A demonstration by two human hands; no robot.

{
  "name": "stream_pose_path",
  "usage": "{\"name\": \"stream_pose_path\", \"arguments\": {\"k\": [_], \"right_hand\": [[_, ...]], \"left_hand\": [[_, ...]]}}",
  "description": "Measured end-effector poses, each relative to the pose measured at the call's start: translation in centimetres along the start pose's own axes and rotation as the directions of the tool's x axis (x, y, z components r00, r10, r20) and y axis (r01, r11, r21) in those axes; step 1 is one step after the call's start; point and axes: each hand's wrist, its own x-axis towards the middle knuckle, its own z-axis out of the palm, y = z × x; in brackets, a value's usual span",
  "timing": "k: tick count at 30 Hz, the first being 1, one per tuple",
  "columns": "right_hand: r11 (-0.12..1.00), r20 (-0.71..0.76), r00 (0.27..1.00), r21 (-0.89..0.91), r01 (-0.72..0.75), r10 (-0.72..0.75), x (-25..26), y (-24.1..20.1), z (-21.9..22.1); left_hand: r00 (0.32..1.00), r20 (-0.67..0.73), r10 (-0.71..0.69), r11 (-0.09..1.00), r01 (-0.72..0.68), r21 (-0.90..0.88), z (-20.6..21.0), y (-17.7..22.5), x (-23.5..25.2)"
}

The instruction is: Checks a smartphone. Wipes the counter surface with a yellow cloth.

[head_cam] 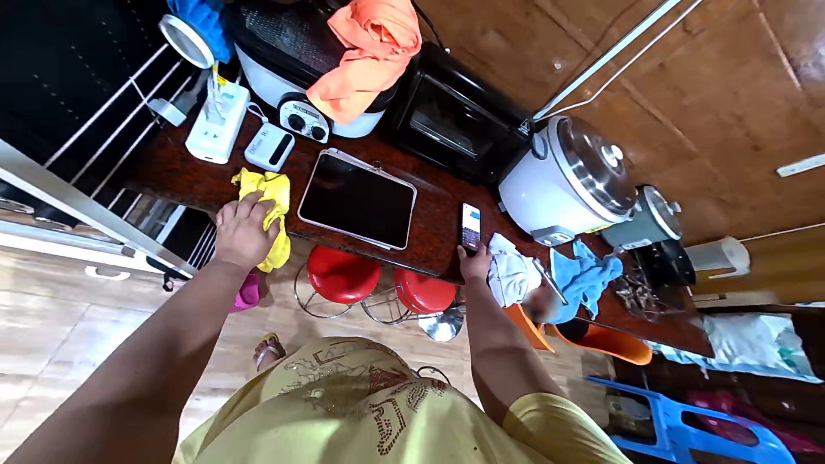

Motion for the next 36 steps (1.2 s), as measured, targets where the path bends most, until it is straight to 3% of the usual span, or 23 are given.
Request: {"name": "stream_pose_path", "arguments": {"k": [15, 24, 36], "right_hand": [[0.999, -0.018, 1.000, 0.042, 0.003, -0.002, 0.4, 0.0, 0.0], [0.989, 0.061, 0.996, -0.128, 0.078, -0.070, 0.3, -1.0, -0.1], [0.983, 0.083, 0.994, -0.165, 0.079, -0.066, 0.3, -1.0, 0.0]], "left_hand": [[1.000, 0.012, -0.019, 0.999, 0.019, 0.045, 0.3, 0.0, 0.1], [1.000, 0.001, -0.011, 0.999, 0.011, 0.053, 0.4, -0.1, 0.2], [1.000, 0.005, -0.004, 0.999, 0.004, 0.043, 0.3, 0.0, 0.1]]}}
